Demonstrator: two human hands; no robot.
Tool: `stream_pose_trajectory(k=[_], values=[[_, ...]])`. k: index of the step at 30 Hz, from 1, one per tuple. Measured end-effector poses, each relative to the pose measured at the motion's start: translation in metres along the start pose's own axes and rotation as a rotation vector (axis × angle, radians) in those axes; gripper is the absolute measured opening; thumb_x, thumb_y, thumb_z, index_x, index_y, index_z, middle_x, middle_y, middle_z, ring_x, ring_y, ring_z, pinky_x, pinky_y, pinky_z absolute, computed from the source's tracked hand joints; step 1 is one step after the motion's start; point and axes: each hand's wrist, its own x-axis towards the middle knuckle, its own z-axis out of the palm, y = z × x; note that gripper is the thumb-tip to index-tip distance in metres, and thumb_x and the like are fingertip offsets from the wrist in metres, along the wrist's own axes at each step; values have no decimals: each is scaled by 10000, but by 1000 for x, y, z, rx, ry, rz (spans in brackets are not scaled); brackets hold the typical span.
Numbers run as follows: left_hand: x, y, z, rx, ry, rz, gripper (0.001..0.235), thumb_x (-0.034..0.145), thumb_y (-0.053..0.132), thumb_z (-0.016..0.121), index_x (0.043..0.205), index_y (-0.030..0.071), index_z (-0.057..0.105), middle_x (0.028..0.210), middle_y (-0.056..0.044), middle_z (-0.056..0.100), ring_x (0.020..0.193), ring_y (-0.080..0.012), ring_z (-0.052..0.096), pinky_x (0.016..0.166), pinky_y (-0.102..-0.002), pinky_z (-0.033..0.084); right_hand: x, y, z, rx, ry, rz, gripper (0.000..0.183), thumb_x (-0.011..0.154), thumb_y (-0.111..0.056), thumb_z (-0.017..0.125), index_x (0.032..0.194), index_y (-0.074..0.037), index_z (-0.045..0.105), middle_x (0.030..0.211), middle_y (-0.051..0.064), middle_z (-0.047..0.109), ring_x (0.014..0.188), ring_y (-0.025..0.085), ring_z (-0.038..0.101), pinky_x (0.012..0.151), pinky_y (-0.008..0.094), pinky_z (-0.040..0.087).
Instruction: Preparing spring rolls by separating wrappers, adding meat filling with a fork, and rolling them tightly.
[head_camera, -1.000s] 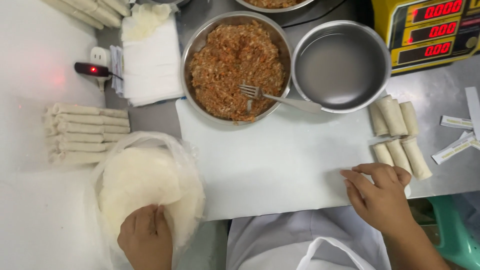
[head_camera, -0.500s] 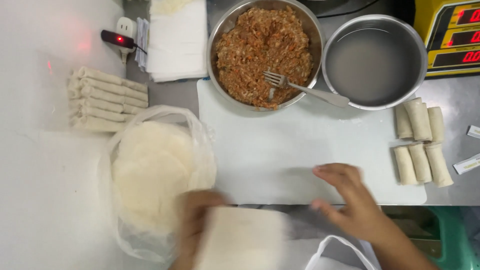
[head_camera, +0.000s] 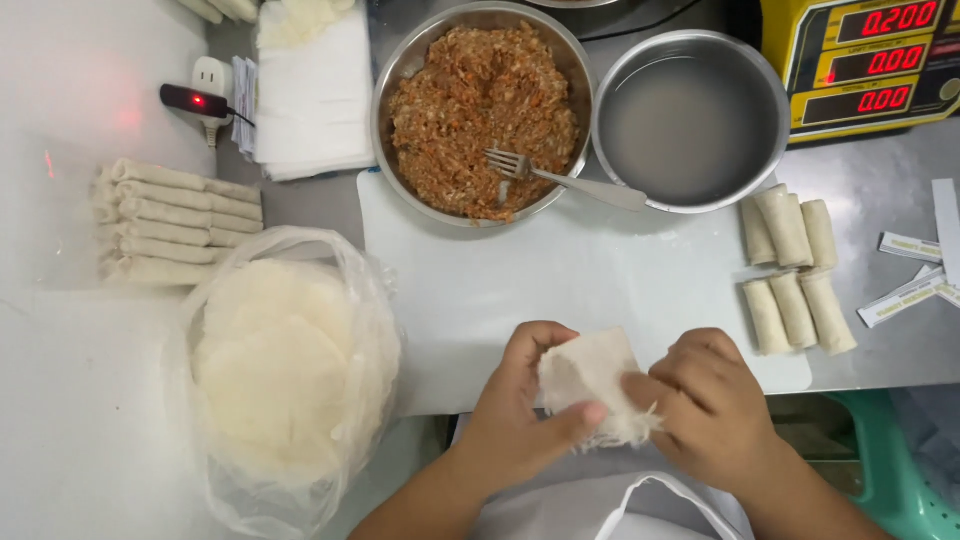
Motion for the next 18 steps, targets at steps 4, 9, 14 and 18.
stream_pose_trajectory(k=[4,9,14,18], values=[[8,5,-1,-35,152,-188,45,932,63,612,972,70,631,923,-38,708,744,-122,630,640,-272,501,6,8,-26,60,-176,-50,388,864,93,601,1195,-108,600,810,26,541,678,200,515,812,407,429],[0,13,-11,205,169,133,225,842,-37,576,992,116,643,1065,-82,828,618,-57,565,540,-213,442,10,12,-48,569,-98,265,240,990,-261,542,1052,-121,727,1034,30,662,989,222,667,894,362,556],[12,39,-25,626,161,266,156,897,133,660,1015,142,762,918,34,791,759,-90,685,672,-236,530,18,17,-41,537,-41,615,225,991,-189,553,1046,-37,709,1019,78,749,933,184,715,854,301,547],[13,37,-33,786,305,767,247,1000,-12,590,1162,148,685,1110,57,749,870,-182,748,1044,-455,643,33,13,-34,409,155,399,167,1035,-100,521,1094,-61,672,1150,113,704,1134,270,703,1105,435,582]])
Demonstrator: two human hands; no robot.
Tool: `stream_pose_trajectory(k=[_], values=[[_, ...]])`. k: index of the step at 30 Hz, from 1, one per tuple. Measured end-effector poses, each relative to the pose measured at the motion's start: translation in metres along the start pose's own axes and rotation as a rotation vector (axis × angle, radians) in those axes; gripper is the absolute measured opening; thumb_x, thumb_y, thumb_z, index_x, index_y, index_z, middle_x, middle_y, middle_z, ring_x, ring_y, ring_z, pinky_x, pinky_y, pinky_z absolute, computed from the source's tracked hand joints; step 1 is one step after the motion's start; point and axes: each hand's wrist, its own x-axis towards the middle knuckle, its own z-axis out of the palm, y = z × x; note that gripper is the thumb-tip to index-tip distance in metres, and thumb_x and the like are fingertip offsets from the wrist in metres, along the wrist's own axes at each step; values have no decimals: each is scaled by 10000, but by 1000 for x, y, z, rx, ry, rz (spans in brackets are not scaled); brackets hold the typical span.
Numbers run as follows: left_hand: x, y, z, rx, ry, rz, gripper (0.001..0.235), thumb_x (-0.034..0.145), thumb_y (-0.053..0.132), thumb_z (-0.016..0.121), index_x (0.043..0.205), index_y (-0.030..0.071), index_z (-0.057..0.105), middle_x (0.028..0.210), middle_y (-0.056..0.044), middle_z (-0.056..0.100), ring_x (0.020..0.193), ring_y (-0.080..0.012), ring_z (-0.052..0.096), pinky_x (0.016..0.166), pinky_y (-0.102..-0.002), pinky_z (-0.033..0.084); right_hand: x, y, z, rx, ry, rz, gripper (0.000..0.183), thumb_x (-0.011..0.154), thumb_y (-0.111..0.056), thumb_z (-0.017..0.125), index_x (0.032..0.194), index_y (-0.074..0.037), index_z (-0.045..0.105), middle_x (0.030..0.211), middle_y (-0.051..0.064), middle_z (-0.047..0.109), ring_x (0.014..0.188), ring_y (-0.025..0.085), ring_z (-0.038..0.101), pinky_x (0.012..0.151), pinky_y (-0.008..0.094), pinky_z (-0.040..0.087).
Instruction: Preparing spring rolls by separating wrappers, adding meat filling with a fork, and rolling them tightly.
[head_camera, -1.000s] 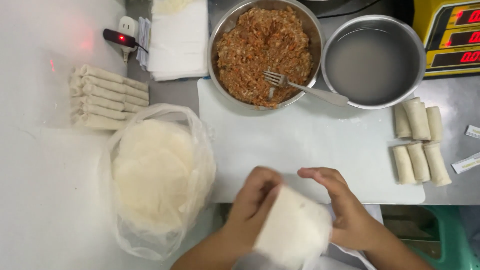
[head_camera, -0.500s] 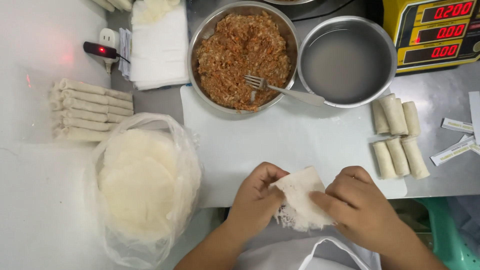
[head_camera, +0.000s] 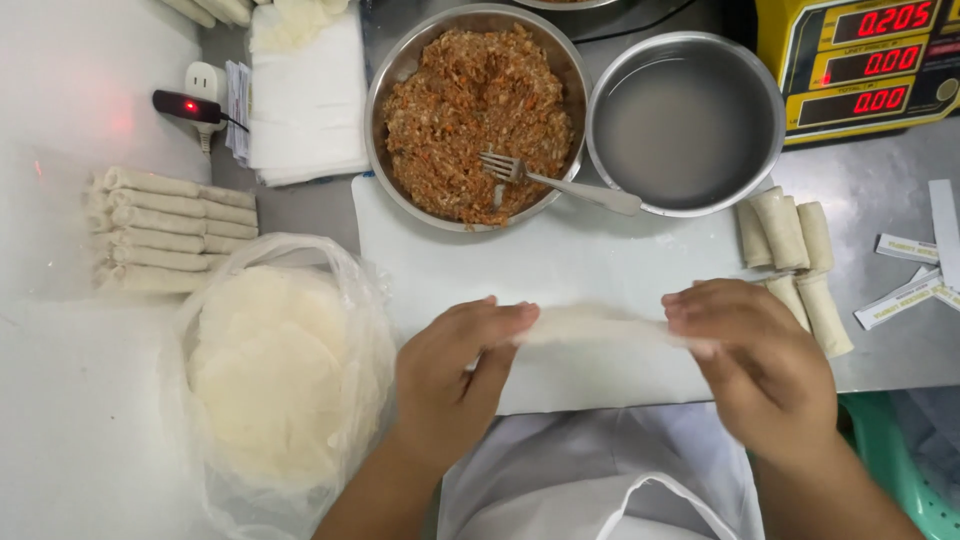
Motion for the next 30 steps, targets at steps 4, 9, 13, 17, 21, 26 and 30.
stream_pose_trajectory(k=[4,9,13,17,21,26,30], values=[[-15,-23,-14,98,55,334,196,1010,-6,553,1114,71,700,1186,-109,735,1156,-279,746,1082,-457,567,-17,11,8,-224,-91,-380,285,994,-185,444,1129,-133,689,1184,99,652,1168,305,666,1142,533,451],[-84,-90,-11,549,-209,385,207,1034,66,542,1089,116,735,1244,-46,731,1249,-262,654,1109,-463,450,-72,57,60,-502,-353,-431,261,1009,-160,564,1230,-259,661,1264,-20,656,1229,244,607,1088,499,293],[-114,-112,-3,632,-263,293,263,982,-6,538,1066,147,734,1267,-13,722,1264,-245,642,1129,-476,406,-94,74,78,-629,-358,-462,292,982,-157,617,1251,-270,637,1207,-40,667,1170,187,640,1042,466,316],[-109,-100,-1,606,-246,219,161,979,67,584,1006,156,716,1193,-10,734,1248,-222,652,1111,-521,380,-94,71,77,-581,-319,-452,226,984,-159,599,1162,-281,665,1148,-57,667,1103,183,646,1024,441,303],[-108,-83,0,156,-144,-6,245,969,44,509,1121,123,684,1163,-16,751,1226,-245,694,1186,-509,360,-87,60,57,-263,-278,-297,209,995,-175,531,1142,-252,657,1077,-48,645,965,178,625,894,389,359],[-90,-34,-16,-250,-108,-172,145,996,187,594,1099,109,660,1007,-26,733,819,-191,704,887,-395,542,-37,6,11,77,-247,-98,186,972,-141,541,1095,-124,680,898,8,648,799,188,605,846,376,470],[-63,-12,-22,-409,130,-318,76,921,92,734,995,97,720,886,-37,729,897,-165,691,1067,-398,565,0,6,5,90,-193,34,166,996,-68,542,1038,-121,693,1023,46,658,1005,202,649,920,317,542]])
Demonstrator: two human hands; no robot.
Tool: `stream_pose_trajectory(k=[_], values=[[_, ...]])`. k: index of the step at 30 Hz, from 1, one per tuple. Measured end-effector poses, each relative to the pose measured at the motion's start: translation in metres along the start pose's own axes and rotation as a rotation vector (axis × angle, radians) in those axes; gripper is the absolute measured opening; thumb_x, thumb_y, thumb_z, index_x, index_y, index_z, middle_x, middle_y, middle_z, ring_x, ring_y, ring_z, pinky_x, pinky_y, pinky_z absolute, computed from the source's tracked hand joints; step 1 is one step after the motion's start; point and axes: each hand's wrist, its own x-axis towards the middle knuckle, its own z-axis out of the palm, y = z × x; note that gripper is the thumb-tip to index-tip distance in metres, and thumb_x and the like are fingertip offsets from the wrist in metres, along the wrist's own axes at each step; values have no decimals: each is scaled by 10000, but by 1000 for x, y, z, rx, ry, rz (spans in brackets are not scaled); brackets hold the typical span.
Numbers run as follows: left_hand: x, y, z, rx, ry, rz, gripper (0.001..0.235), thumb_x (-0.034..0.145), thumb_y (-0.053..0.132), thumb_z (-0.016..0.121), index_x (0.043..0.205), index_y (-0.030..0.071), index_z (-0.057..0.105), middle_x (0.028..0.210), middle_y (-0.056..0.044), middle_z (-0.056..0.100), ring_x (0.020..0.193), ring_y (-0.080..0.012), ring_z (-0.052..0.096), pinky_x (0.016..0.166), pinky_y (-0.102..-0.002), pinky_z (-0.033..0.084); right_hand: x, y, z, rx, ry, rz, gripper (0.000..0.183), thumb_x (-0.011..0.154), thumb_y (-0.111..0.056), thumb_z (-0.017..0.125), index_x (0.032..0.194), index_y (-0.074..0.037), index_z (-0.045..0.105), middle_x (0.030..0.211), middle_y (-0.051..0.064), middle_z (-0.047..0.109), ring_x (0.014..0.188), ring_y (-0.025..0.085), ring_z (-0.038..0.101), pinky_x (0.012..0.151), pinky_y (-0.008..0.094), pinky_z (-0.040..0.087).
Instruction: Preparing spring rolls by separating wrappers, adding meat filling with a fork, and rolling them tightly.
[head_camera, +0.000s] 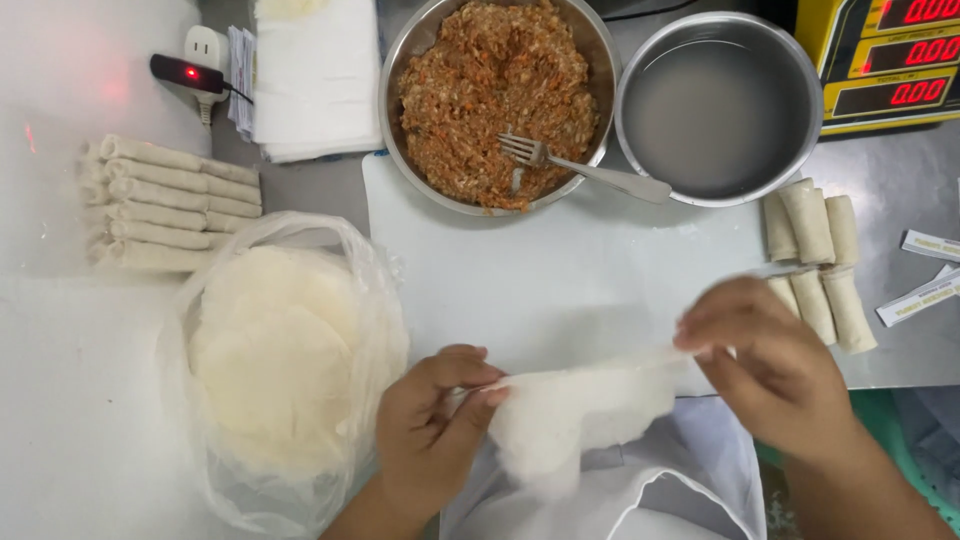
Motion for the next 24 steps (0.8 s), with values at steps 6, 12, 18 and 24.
stream_pose_trajectory(k=[6,12,18,24], values=[[5,20,11,692,-46,1082,58,1007,200,605,1030,216,656,975,62,759,985,-125,818,1002,-331,571,-6,27,6,29,134,-36,345,885,91,501,1063,-110,718,1029,27,539,968,185,572,899,309,506],[-19,-56,44,792,-243,871,129,986,73,678,871,120,643,985,-41,754,1003,-202,769,931,-314,589,-48,115,28,-698,-97,-29,266,913,-132,679,1074,-336,736,1127,-127,709,1083,187,612,946,459,276],[-29,-86,49,685,-351,784,120,992,18,682,917,93,627,986,-70,747,1020,-254,752,908,-377,537,-60,101,18,-816,-56,-37,522,830,-113,610,1289,-354,666,1163,-75,616,1137,166,608,936,436,248],[-23,-90,60,731,-289,793,147,970,5,711,917,105,617,829,-35,597,859,-194,658,729,-336,466,46,106,-26,-968,32,-36,449,1062,-262,543,1472,-98,622,1401,122,639,1227,333,611,991,520,408]])
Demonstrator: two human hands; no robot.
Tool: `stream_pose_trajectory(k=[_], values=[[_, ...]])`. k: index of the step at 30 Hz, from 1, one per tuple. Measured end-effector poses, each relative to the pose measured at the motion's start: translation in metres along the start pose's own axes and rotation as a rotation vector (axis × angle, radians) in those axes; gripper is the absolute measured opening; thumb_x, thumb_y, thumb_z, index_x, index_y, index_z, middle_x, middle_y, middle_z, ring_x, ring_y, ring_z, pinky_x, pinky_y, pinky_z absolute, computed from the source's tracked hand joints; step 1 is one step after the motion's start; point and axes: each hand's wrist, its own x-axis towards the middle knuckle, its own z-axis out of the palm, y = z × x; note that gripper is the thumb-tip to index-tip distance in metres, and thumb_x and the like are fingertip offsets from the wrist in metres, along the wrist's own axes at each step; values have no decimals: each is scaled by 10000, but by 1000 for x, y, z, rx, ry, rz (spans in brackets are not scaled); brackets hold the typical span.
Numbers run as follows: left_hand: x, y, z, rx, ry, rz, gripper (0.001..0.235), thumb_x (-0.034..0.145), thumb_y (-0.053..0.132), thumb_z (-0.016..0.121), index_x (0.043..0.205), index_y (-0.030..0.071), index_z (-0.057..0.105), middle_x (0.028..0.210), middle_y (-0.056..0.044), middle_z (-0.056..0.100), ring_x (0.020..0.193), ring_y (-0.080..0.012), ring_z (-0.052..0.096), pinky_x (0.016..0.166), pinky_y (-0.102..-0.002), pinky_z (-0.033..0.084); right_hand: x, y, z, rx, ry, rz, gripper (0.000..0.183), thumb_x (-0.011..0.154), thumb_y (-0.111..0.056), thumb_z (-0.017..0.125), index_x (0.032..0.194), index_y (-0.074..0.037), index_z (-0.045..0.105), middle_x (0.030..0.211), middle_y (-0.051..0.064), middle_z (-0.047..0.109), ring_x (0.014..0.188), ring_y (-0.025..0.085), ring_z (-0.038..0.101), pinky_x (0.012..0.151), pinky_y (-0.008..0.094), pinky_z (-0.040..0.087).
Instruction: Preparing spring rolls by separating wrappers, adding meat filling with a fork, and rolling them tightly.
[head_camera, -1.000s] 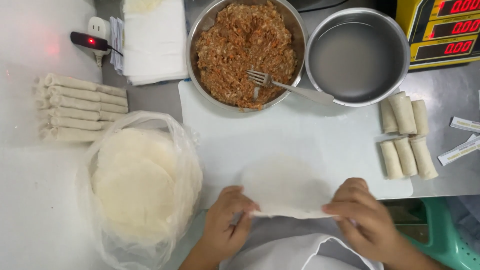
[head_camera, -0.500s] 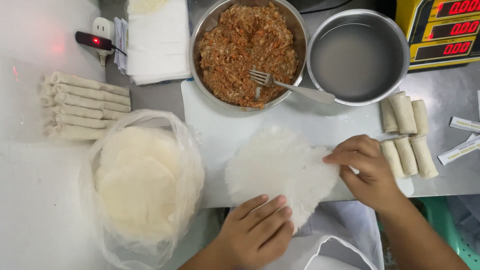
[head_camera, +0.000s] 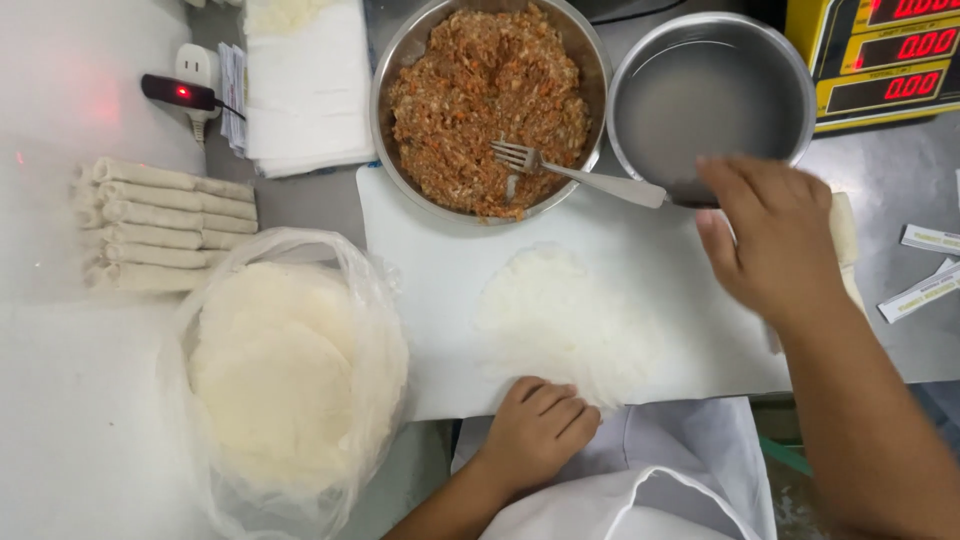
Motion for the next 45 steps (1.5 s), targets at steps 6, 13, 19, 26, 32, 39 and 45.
stream_pose_trajectory(k=[6,13,19,26,32,39,45], values=[[1,-5,-14,-80,-116,27,165,967,-74,686,980,64,596,972,-86,651,952,-245,676,829,-359,515,10,22,35,-195,-16,9,521,1170,-418,386,1445,-102,695,1414,69,699,1262,292,637,1185,489,292],[-10,-13,-12,-11,-159,58,64,1057,64,617,1063,95,672,1231,-88,735,1198,-243,696,1026,-396,498,-23,-76,56,562,-76,-332,333,1018,-393,506,1271,-201,605,1506,95,553,1458,290,483,1202,502,283],[-25,-17,-3,-71,-215,47,172,1076,55,598,1222,21,682,1307,-134,725,1261,-280,678,1130,-399,467,12,-88,83,88,-412,-378,613,1103,-465,174,1625,-159,268,1630,70,353,1523,225,286,1250,528,66],[-29,-22,-2,-119,-203,55,220,1084,17,515,1227,15,682,1316,-147,722,1255,-296,681,1145,-432,450,-3,-112,93,-14,-411,-415,668,1065,-465,252,1641,-134,191,1658,80,271,1531,217,231,1228,475,116],[-32,-24,-4,-127,-160,91,203,1073,5,545,1215,14,689,1297,-155,730,1248,-299,687,1138,-450,483,31,-112,52,-75,-273,-342,480,1058,-411,336,1438,-152,474,1501,40,499,1367,218,451,1162,469,230],[-18,-25,-16,-213,-66,53,39,1023,-31,647,1046,-20,676,1114,-180,750,1116,-318,728,1061,-434,559,60,-85,30,-723,94,-255,351,743,-7,593,983,-261,561,724,-112,388,803,123,452,772,355,246],[-25,-28,-12,-268,-71,39,35,987,-67,681,1010,-43,673,1074,-208,737,1085,-333,726,1046,-455,582,98,-91,7,-563,-353,-48,216,937,-133,560,1126,-215,624,930,7,665,875,236,656,850,413,428]])
